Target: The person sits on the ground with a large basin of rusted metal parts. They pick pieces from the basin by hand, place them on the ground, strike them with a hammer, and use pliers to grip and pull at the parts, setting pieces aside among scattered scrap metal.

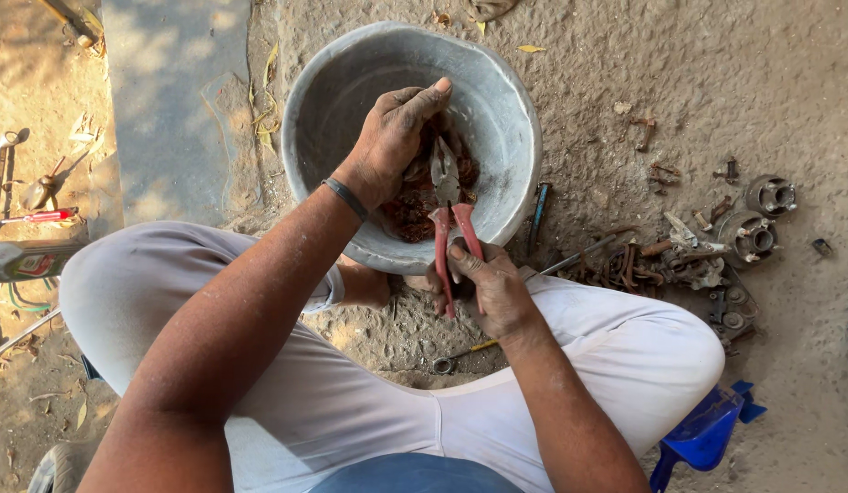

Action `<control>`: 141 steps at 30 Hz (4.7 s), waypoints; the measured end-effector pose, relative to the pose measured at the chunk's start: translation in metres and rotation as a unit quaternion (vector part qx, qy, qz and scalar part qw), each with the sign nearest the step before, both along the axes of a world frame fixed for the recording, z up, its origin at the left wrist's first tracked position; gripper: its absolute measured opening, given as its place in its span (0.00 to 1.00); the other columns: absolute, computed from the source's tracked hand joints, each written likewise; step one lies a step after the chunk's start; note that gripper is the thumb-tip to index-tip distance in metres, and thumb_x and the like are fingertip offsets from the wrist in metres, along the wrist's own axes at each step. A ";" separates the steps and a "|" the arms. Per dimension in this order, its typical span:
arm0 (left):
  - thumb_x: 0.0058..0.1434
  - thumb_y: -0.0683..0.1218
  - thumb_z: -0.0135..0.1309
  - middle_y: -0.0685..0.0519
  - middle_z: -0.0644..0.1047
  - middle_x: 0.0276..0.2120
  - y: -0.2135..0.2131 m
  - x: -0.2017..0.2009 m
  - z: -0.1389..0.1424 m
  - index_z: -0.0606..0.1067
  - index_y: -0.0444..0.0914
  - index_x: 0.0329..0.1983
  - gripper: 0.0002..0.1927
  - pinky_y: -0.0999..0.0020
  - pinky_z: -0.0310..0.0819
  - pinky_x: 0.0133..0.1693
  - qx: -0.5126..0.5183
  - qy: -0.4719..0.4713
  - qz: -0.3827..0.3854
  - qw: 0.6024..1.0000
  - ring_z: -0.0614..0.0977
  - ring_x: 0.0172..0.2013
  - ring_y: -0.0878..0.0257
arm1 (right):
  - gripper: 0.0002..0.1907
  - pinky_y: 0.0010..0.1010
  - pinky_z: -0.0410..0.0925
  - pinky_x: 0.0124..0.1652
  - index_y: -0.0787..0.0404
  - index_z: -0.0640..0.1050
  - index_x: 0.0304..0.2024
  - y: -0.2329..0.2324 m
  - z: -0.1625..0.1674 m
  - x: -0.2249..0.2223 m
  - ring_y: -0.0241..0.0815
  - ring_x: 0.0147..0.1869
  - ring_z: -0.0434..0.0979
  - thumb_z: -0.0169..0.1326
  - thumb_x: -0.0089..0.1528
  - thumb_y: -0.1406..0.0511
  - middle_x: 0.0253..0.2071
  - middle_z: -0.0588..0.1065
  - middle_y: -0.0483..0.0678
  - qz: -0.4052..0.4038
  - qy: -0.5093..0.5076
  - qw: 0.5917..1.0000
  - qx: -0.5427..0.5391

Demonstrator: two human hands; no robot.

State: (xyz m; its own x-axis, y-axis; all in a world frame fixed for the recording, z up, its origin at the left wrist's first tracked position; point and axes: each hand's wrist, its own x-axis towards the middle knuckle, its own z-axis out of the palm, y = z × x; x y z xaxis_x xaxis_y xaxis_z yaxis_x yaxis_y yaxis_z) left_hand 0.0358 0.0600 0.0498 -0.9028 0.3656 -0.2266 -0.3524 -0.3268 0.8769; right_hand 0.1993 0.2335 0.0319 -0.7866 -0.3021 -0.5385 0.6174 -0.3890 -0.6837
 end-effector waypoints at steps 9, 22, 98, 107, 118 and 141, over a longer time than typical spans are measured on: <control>0.72 0.57 0.50 0.49 0.80 0.28 -0.068 -0.045 0.038 0.75 0.38 0.44 0.17 0.69 0.67 0.21 -0.116 0.152 0.038 0.981 0.74 0.20 0.65 | 0.17 0.33 0.72 0.24 0.67 0.77 0.37 0.028 -0.006 -0.018 0.41 0.24 0.79 0.52 0.69 0.58 0.27 0.77 0.53 0.006 -0.006 0.992 0.127; 0.67 0.60 0.54 0.49 0.85 0.33 -0.017 -0.018 -0.011 0.83 0.35 0.47 0.24 0.65 0.81 0.37 -0.351 0.190 -0.109 0.910 0.86 0.33 0.62 | 0.20 0.43 0.75 0.47 0.64 0.79 0.54 0.031 0.034 -0.014 0.51 0.47 0.82 0.61 0.62 0.62 0.46 0.78 0.57 0.131 0.241 0.784 0.558; 0.64 0.42 0.60 0.51 0.81 0.34 -0.009 -0.012 -0.008 0.75 0.33 0.43 0.09 0.74 0.85 0.34 -0.143 0.062 0.096 0.983 0.84 0.31 0.68 | 0.24 0.36 0.72 0.59 0.59 0.77 0.61 0.027 0.014 -0.014 0.42 0.59 0.81 0.60 0.63 0.60 0.52 0.82 0.51 0.060 0.174 0.909 0.373; 0.65 0.47 0.54 0.49 0.81 0.38 -0.004 -0.002 0.003 0.73 0.33 0.51 0.16 0.72 0.76 0.24 -0.061 -0.042 0.139 0.988 0.82 0.30 0.66 | 0.22 0.47 0.76 0.50 0.69 0.76 0.58 0.008 0.021 -0.008 0.48 0.50 0.82 0.57 0.64 0.64 0.47 0.78 0.54 0.027 0.053 0.992 0.114; 0.66 0.45 0.55 0.50 0.82 0.38 0.015 0.017 -0.010 0.79 0.29 0.51 0.16 0.72 0.80 0.42 -0.174 0.066 0.053 0.981 0.81 0.37 0.69 | 0.17 0.34 0.77 0.51 0.71 0.78 0.53 0.023 0.003 -0.012 0.43 0.52 0.81 0.54 0.67 0.64 0.45 0.81 0.54 -0.004 0.073 0.991 0.115; 0.67 0.47 0.64 0.46 0.80 0.23 -0.002 -0.010 -0.066 0.77 0.32 0.29 0.16 0.64 0.74 0.28 -0.429 0.302 0.096 0.846 0.80 0.22 0.62 | 0.17 0.32 0.69 0.28 0.69 0.77 0.36 -0.012 0.009 -0.006 0.37 0.27 0.78 0.55 0.68 0.59 0.24 0.75 0.47 0.095 0.238 0.843 0.474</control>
